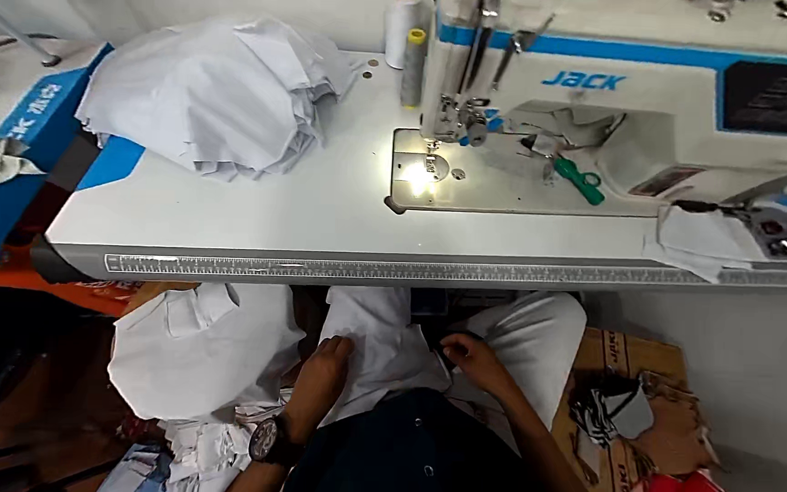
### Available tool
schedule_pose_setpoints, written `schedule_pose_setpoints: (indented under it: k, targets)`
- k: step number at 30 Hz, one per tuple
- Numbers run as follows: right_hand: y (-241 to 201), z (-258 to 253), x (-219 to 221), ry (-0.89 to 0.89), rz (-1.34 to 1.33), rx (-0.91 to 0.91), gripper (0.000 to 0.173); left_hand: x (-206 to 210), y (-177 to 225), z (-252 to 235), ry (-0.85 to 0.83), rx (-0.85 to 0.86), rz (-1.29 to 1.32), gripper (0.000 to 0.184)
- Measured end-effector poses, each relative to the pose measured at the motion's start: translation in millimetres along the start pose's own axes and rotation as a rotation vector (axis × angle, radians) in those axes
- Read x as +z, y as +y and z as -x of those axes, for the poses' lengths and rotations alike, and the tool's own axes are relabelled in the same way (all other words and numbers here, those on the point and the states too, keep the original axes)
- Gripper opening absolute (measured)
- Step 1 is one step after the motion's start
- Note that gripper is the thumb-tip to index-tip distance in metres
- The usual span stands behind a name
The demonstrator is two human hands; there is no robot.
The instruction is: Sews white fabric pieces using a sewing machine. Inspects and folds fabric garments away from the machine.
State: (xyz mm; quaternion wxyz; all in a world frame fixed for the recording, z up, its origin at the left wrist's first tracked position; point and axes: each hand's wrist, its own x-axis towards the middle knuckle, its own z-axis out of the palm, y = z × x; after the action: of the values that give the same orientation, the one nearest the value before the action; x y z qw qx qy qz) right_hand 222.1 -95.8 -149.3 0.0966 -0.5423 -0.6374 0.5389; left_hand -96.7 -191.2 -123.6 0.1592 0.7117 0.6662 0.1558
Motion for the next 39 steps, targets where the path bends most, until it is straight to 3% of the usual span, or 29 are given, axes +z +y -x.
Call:
schedule_pose_setpoints:
  k: [2,4,7,9,12,17,20,24,27,30,31,33,34,35,37,39]
  targets:
    - [-9.4,6.3,-0.6,-0.019,-0.026,-0.080,0.029,-6.0,2.1,-5.4,-0.006,-0.024,-0.011,0.010]
    - [-21.2,25.7,10.9,-0.050,-0.022,-0.141,0.027,-31.5,4.7,-2.0,-0.160,-0.114,0.164,0.011]
    - [-55.4,31.4,27.6,-0.108,0.045,-0.360,0.023,-68.6,12.5,-21.0,-0.263,-0.230,0.441,0.014]
    - [-77.0,31.8,51.6,-0.174,0.107,-0.576,0.019,-72.9,15.0,-22.2,-0.264,-0.198,0.370,0.018]
    - [-98.8,17.4,77.1,-0.281,0.262,-0.782,0.018,-42.9,4.5,-18.9,-0.243,-0.131,0.123,0.014]
    - [-106.0,15.2,79.8,-0.307,0.310,-0.743,0.018,-34.7,-3.6,-8.1,-0.182,-0.193,0.122,0.013]
    - [-102.2,20.2,89.4,-0.346,0.348,-0.749,0.019,-30.9,-9.2,-7.0,-0.096,-0.128,0.081,0.021]
    - [-109.5,25.1,101.5,-0.454,0.425,-0.722,0.023,-20.1,-20.9,-8.1,-0.104,-0.084,0.106,0.013]
    - [-113.9,32.6,101.7,-0.394,0.410,-0.761,0.021,-50.8,-24.0,-12.4,-0.190,-0.198,0.404,0.013]
    - [-122.1,42.0,115.1,-0.216,0.467,-0.989,0.016,-85.6,0.2,-21.3,-0.228,-0.331,0.894,0.014]
    - [-127.7,42.2,121.9,-0.151,0.546,-1.052,0.020,-96.6,16.7,-25.6,-0.230,-0.364,1.037,0.015]
    - [-130.0,27.2,136.6,-0.016,0.687,-1.064,0.043,-112.1,47.8,-34.5,-0.217,-0.396,1.202,0.014]
    - [-122.1,9.5,143.1,0.055,0.720,-1.031,0.042,-115.9,55.8,-38.0,-0.211,-0.382,1.207,0.010]
    - [-112.2,-11.1,144.7,0.124,0.727,-0.996,0.029,-116.4,55.4,-41.1,-0.190,-0.325,1.157,0.008]
    - [-105.3,-32.7,128.6,0.120,0.633,-0.882,0.011,-108.4,29.2,-40.7,-0.143,-0.105,0.904,0.024]
    - [-113.9,-20.1,100.0,0.020,0.414,-0.773,0.016,-89.3,-11.2,-31.1,-0.100,0.095,0.649,0.054]
